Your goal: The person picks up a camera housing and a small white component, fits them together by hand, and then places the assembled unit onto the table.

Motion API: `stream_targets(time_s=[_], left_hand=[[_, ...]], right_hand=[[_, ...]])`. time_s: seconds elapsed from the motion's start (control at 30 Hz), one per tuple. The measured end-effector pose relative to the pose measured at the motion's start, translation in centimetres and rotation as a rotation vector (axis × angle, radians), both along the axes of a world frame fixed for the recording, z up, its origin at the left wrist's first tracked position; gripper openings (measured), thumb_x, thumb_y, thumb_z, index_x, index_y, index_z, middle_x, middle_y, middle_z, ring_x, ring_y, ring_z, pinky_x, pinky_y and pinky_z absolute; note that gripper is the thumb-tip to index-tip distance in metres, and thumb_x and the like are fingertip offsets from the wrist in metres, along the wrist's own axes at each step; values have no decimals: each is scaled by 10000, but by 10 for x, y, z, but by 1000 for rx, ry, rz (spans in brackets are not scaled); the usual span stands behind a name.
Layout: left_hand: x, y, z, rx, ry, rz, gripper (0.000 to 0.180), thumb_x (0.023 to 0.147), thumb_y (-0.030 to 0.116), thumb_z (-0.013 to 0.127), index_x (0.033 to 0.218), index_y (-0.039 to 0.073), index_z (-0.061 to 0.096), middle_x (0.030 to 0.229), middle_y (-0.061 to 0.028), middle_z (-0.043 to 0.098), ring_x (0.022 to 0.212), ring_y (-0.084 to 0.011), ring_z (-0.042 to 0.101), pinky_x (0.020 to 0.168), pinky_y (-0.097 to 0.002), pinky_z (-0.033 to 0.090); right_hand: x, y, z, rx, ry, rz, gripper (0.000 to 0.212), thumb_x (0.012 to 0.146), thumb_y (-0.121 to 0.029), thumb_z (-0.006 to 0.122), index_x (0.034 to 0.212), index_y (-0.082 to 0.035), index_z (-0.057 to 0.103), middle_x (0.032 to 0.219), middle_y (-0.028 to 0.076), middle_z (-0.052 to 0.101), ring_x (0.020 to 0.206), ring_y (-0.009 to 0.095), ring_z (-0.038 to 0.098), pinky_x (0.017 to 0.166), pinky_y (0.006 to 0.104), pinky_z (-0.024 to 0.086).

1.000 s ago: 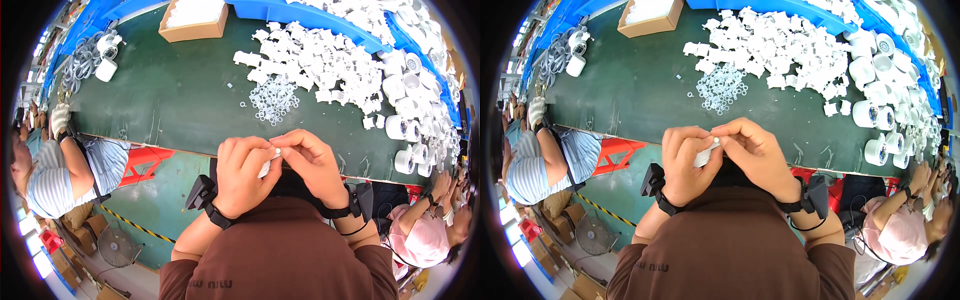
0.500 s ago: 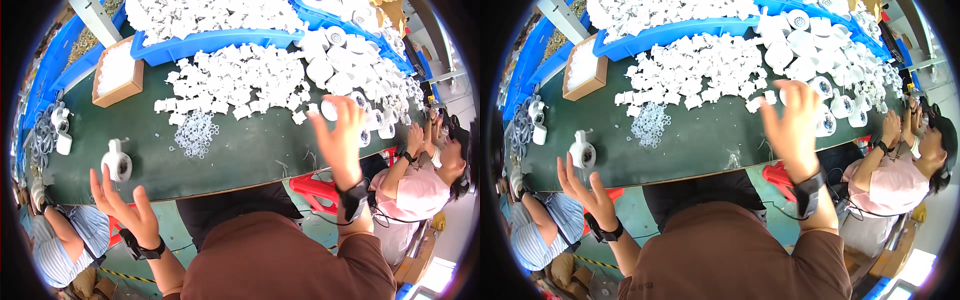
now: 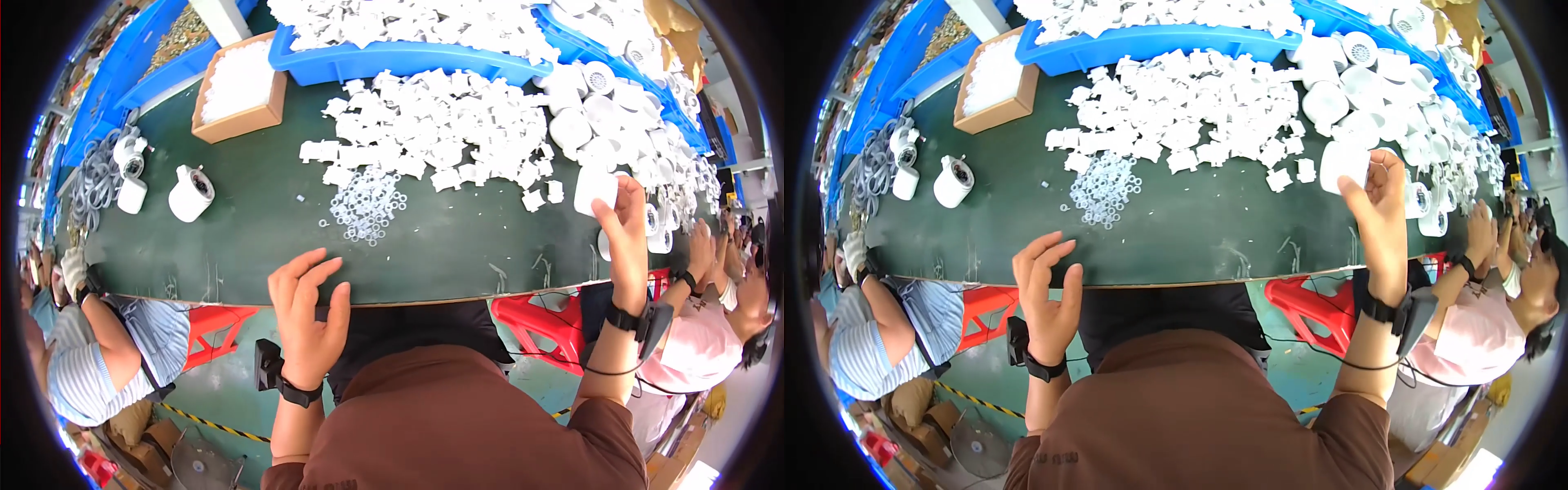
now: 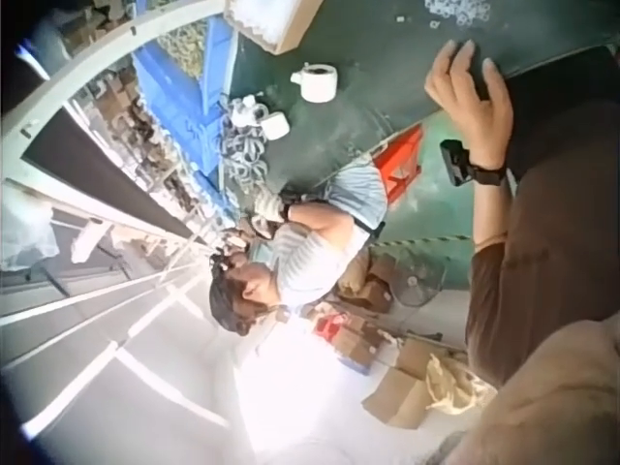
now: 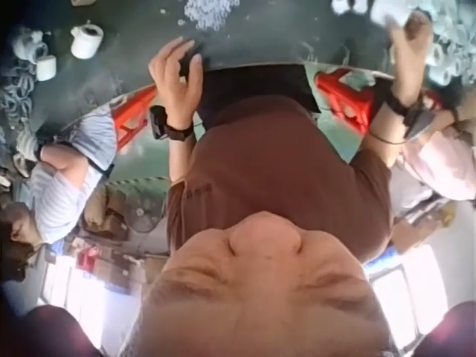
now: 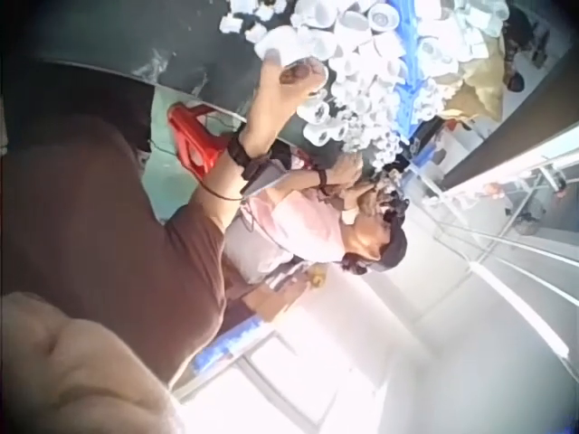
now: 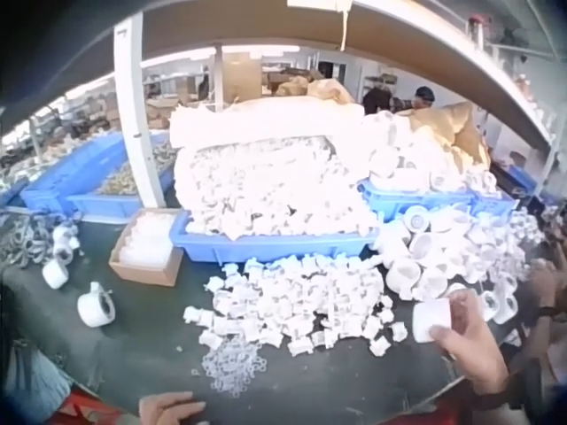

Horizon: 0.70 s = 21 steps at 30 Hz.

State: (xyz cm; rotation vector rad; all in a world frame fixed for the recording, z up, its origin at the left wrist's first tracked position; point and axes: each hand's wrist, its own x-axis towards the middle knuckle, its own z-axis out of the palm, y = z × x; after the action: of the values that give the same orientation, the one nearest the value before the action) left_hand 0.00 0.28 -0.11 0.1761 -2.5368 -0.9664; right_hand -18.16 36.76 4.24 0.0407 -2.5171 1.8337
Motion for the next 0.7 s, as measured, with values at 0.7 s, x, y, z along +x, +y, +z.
stream_targets(time_s=[0.7], left_hand=[[-14, 37, 11, 135, 70, -168, 462, 821, 22, 701, 1264, 14, 568, 1319, -209, 549, 1126, -393, 543, 968, -452, 458]], right_hand=[[70, -165, -11, -142, 55, 831, 492, 870, 41, 709, 1336, -5, 560, 1214, 97, 593, 1040, 165, 534, 976, 317, 435]])
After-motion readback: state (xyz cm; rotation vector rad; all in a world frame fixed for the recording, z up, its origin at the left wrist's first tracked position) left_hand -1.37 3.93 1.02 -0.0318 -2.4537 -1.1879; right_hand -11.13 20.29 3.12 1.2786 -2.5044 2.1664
